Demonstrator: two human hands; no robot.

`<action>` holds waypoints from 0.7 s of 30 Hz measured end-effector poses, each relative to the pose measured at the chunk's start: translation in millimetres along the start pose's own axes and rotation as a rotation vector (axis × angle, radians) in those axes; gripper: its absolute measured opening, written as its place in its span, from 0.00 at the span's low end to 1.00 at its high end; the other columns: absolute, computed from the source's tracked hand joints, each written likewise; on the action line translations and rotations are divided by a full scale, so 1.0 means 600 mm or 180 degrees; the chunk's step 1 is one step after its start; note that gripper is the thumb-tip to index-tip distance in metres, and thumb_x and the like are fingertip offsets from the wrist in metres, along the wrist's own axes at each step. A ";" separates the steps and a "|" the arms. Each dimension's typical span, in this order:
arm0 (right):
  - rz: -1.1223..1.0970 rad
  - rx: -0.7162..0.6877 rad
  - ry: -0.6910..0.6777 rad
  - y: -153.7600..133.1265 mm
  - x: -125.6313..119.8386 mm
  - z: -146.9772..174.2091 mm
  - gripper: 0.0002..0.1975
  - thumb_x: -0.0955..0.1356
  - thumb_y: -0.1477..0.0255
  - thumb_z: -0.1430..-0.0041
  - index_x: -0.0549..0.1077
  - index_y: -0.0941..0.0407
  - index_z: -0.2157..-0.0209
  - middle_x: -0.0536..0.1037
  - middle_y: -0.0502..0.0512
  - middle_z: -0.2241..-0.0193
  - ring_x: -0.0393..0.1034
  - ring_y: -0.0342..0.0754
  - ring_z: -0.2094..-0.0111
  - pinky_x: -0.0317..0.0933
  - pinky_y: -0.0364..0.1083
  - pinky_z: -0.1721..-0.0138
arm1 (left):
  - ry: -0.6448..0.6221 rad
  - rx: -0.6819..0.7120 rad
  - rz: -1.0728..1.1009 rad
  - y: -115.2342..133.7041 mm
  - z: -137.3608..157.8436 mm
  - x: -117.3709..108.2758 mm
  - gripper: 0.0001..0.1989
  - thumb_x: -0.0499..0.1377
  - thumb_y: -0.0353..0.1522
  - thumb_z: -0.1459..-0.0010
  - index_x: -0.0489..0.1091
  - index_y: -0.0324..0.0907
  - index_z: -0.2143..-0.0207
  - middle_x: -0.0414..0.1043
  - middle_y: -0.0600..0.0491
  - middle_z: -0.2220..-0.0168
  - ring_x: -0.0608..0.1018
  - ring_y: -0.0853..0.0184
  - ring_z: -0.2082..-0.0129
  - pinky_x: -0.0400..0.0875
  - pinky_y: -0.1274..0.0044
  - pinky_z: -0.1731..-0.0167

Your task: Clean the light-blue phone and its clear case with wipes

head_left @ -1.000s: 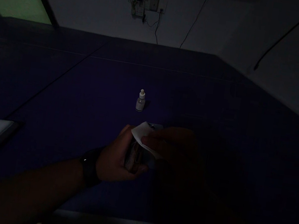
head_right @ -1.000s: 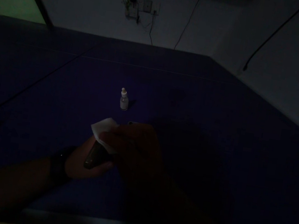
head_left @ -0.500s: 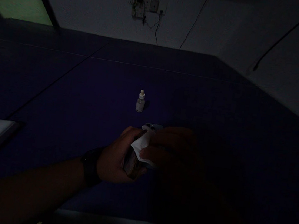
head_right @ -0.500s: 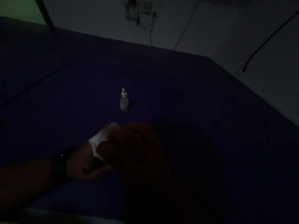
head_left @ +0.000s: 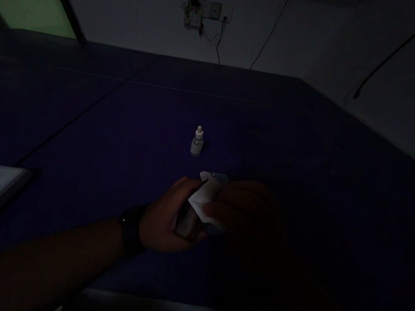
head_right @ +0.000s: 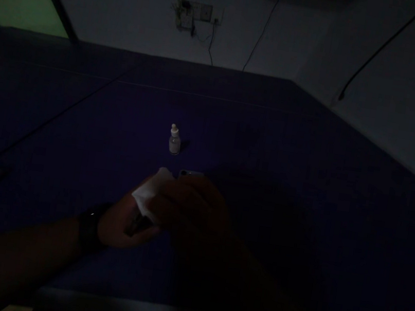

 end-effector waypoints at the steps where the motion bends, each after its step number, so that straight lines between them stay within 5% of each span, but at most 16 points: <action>1: 0.0032 -0.0003 0.0024 0.003 0.000 0.000 0.11 0.62 0.78 0.31 0.73 0.53 0.54 0.79 0.53 0.62 0.73 0.49 0.59 0.69 0.49 0.56 | 0.0069 0.0029 -0.0056 0.004 0.000 -0.002 0.34 0.65 0.44 0.47 0.61 0.47 0.40 0.70 0.44 0.51 0.73 0.53 0.53 0.70 0.58 0.52; 8: 0.0267 0.0120 -0.0243 0.013 0.000 -0.016 0.10 0.61 0.77 0.29 0.73 0.54 0.57 0.79 0.54 0.63 0.71 0.48 0.62 0.66 0.49 0.56 | 0.0115 -0.0005 0.0024 0.004 -0.003 -0.002 0.34 0.64 0.44 0.45 0.59 0.46 0.39 0.70 0.44 0.51 0.74 0.54 0.53 0.71 0.59 0.53; 14: -0.0557 0.0143 -0.0453 0.016 -0.001 -0.025 0.12 0.59 0.80 0.29 0.70 0.55 0.62 0.77 0.53 0.67 0.70 0.46 0.66 0.65 0.46 0.60 | -0.0038 0.0323 -0.0143 0.019 -0.008 -0.003 0.30 0.64 0.41 0.45 0.60 0.46 0.43 0.71 0.44 0.52 0.75 0.55 0.55 0.72 0.61 0.56; 21: -0.0971 0.0991 -0.0327 0.030 0.010 -0.017 0.10 0.61 0.76 0.29 0.72 0.54 0.63 0.76 0.50 0.69 0.72 0.44 0.67 0.66 0.43 0.67 | 0.0069 0.0102 -0.0004 0.004 -0.002 0.000 0.31 0.64 0.43 0.45 0.60 0.45 0.41 0.70 0.42 0.47 0.73 0.51 0.49 0.69 0.57 0.49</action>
Point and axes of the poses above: each hand's wrist, its own z-axis away from the middle knuckle, its own x-axis out of the palm, y = z × x, the point moved 6 cm from there along -z, towards the middle knuckle
